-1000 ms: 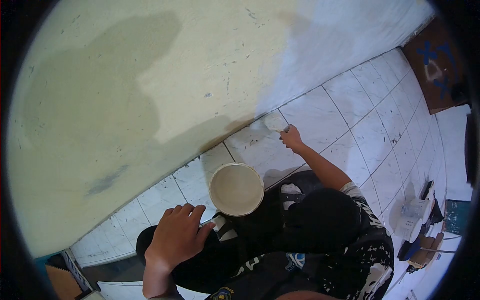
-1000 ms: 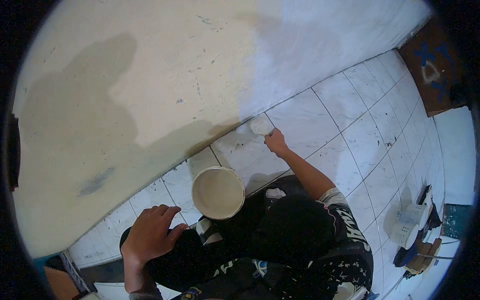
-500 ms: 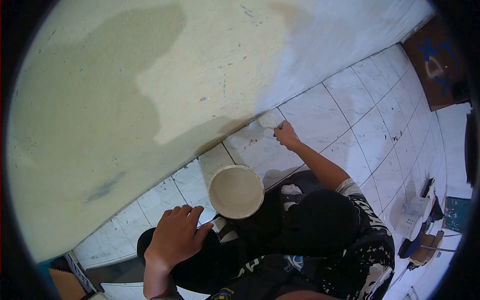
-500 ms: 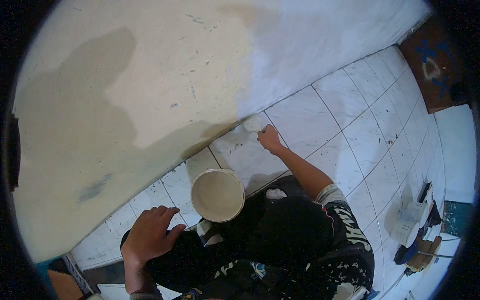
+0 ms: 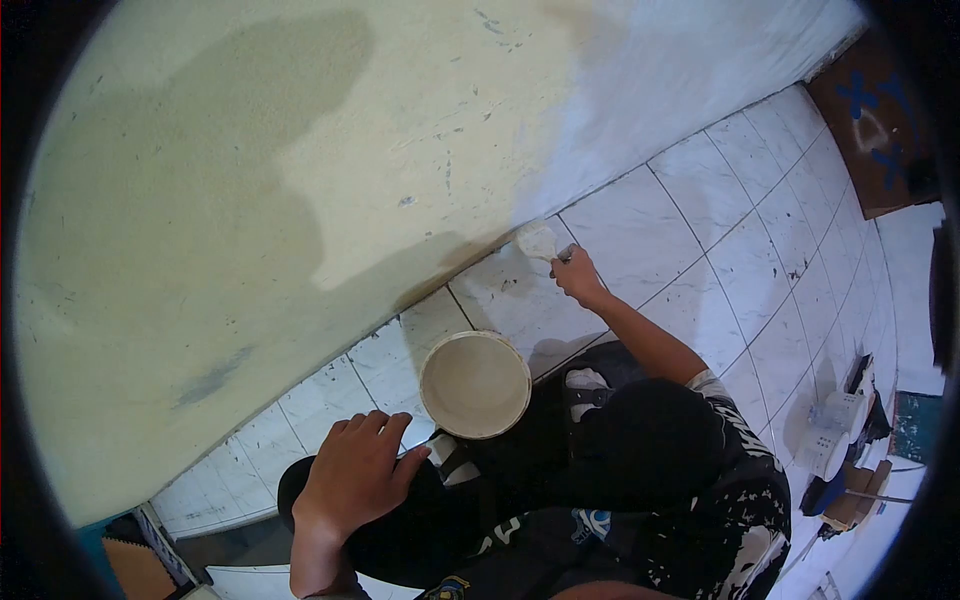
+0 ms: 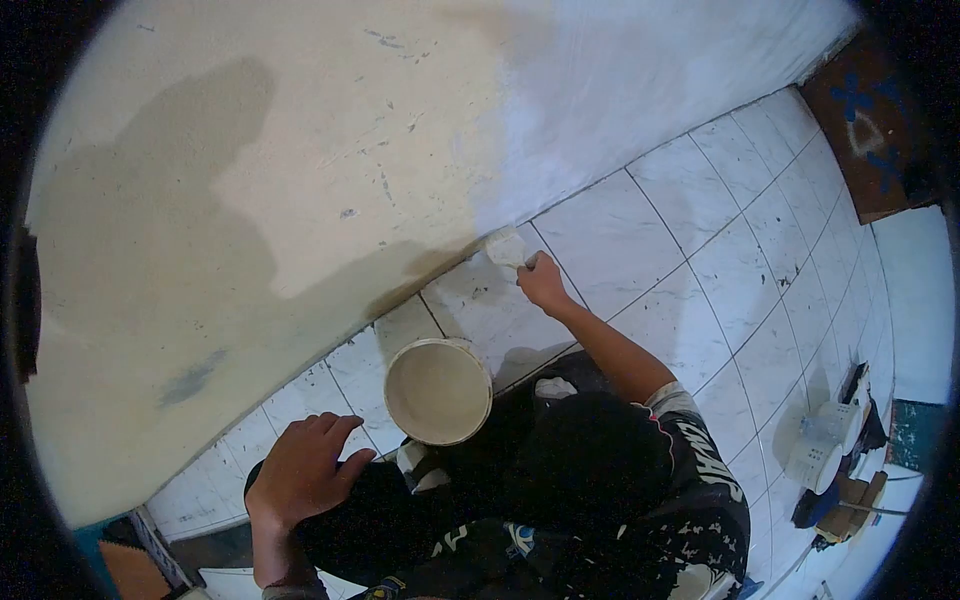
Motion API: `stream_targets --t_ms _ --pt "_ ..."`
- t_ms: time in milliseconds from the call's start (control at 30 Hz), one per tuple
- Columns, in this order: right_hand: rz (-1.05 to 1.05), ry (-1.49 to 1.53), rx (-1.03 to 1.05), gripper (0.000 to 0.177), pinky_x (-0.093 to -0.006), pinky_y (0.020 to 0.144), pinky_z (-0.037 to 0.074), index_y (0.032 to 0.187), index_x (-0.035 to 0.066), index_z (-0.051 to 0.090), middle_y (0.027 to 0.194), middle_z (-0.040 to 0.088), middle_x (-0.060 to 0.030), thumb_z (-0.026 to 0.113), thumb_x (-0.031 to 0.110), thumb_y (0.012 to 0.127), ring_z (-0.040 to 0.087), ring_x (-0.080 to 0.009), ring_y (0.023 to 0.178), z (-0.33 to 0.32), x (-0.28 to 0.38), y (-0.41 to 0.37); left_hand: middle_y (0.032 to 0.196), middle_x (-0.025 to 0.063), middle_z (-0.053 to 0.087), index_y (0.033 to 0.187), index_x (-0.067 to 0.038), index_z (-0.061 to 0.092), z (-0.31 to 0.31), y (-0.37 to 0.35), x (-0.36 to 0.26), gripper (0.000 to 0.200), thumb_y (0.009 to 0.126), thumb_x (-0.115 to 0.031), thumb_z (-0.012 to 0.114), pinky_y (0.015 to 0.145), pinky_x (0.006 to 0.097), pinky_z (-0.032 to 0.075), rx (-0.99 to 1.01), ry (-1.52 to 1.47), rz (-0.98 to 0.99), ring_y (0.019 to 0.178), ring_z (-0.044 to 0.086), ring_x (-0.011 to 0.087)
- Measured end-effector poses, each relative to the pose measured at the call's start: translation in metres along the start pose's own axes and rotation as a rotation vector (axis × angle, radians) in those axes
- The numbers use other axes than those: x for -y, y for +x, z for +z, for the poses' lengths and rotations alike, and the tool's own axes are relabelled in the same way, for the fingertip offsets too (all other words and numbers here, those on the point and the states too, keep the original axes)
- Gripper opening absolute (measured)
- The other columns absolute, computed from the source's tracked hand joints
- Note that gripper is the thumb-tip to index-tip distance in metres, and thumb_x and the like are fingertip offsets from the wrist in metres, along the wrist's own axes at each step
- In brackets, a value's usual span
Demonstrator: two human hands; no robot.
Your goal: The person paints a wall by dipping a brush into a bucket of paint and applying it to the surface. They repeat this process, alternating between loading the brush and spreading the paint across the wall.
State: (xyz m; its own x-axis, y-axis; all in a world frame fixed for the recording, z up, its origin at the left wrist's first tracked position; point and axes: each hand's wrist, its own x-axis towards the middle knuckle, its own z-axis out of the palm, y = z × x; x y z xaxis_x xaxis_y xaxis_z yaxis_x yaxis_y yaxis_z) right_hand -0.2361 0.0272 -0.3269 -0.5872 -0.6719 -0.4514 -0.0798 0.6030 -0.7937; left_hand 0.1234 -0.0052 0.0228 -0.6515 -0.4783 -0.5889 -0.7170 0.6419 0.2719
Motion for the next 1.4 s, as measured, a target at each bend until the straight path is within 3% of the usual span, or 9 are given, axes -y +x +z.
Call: stream_targets --t_ms 433,533,767,833,867,1000,1233,1300,1400 --pt "-0.306 0.263 -0.016 0.013 -0.0259 0.043 0.036 0.095 0.003 0.055 0.073 0.06 -0.0045 0.062 0.014 0.096 0.05 -0.0077 0.056 -0.094 0.165 -0.113 0.107 0.0178 0.067 0.124 -0.004 0.061 0.001 0.0 0.0 0.041 0.097 -0.035 0.061 0.093 0.0437 0.048 0.025 0.026 0.013 0.101 0.063 0.0359" --pt "-0.404 0.015 -0.007 0.015 -0.0328 0.067 0.05 0.096 -0.004 0.057 0.08 0.065 -0.0112 0.063 0.01 0.094 0.062 -0.016 0.072 -0.121 0.195 -0.137 0.106 0.0175 0.066 0.123 -0.004 0.061 0.001 -0.001 -0.001 0.041 0.096 -0.034 0.063 0.092 0.0441 0.048 0.01 0.03 0.029 0.1 0.063 0.036" --pt "-0.454 -0.698 0.523 0.021 -0.0366 0.068 0.05 0.107 -0.003 0.054 0.081 0.064 -0.0163 0.061 0.013 0.095 0.062 -0.0241 0.073 -0.105 0.274 -0.189 0.095 0.0165 0.062 0.104 -0.001 0.062 0.007 -0.021 0.007 0.031 0.095 -0.031 0.063 0.089 0.0436 0.047 -0.07 -0.015 0.05 0.095 0.061 0.0344" --pt "-0.521 -0.96 0.668 0.028 -0.0421 0.07 0.05 0.114 -0.003 0.053 0.086 0.064 -0.0257 0.061 0.013 0.093 0.065 -0.0359 0.077 -0.073 0.276 -0.191 0.094 0.0166 0.062 0.101 -0.001 0.062 0.007 -0.027 0.012 0.03 0.095 -0.03 0.063 0.089 0.0431 0.047 -0.102 0.002 0.063 0.095 0.061 0.0336" --pt "-0.34 -0.983 0.86 0.033 -0.045 0.071 0.05 0.116 -0.005 0.051 0.085 0.066 -0.0277 0.061 0.013 0.091 0.066 -0.042 0.08 -0.055 0.289 -0.191 0.093 0.0165 0.062 0.1 0.0 0.062 0.006 -0.03 0.013 0.03 0.095 -0.03 0.064 0.09 0.0427 0.047 -0.116 -0.018 0.065 0.095 0.061 0.0332" --pt "-0.609 -1.186 1.051 0.032 -0.0462 0.073 0.054 0.11 -0.009 0.051 0.079 0.067 -0.0271 0.06 0.008 0.085 0.069 -0.0412 0.079 0.013 0.222 -0.169 0.093 0.0161 0.062 0.1 0.0 0.062 0.004 -0.04 0.022 0.028 0.094 -0.028 0.064 0.09 0.0427 0.046 -0.112 -0.025 0.08 0.094 0.061 0.0328" --pt "-0.513 -1.341 1.159 0.029 -0.0473 0.079 0.055 0.105 -0.012 0.058 0.097 0.068 -0.0307 0.06 0.004 0.08 0.069 -0.0416 0.098 0.101 0.157 -0.153 0.094 0.0157 0.061 0.099 0.0 0.061 0.009 -0.05 0.035 0.027 0.094 -0.027 0.064 0.091 0.0428 0.046 -0.151 -0.05 0.111 0.095 0.06 0.0324" --pt "-0.591 -1.42 1.154 0.017 -0.0469 0.075 0.057 0.084 -0.009 0.072 0.094 0.071 -0.0277 0.062 0.002 0.074 0.07 -0.0416 0.091 0.115 0.147 -0.15 0.094 0.0157 0.061 0.1 0.0 0.061 0.011 -0.052 0.037 0.028 0.094 -0.027 0.064 0.091 0.0428 0.046 -0.158 -0.041 0.114 0.095 0.06 0.0324" --pt "-0.518 -1.462 1.189 0.034 -0.0461 0.086 0.056 0.109 -0.012 0.063 0.107 0.067 -0.0305 0.064 0.002 0.078 0.067 -0.0415 0.103 0.126 0.144 -0.151 0.095 0.0158 0.061 0.101 0.0 0.061 0.012 -0.054 0.04 0.028 0.094 -0.027 0.065 0.092 0.0429 0.046 -0.162 -0.063 0.114 0.096 0.06 0.0325"
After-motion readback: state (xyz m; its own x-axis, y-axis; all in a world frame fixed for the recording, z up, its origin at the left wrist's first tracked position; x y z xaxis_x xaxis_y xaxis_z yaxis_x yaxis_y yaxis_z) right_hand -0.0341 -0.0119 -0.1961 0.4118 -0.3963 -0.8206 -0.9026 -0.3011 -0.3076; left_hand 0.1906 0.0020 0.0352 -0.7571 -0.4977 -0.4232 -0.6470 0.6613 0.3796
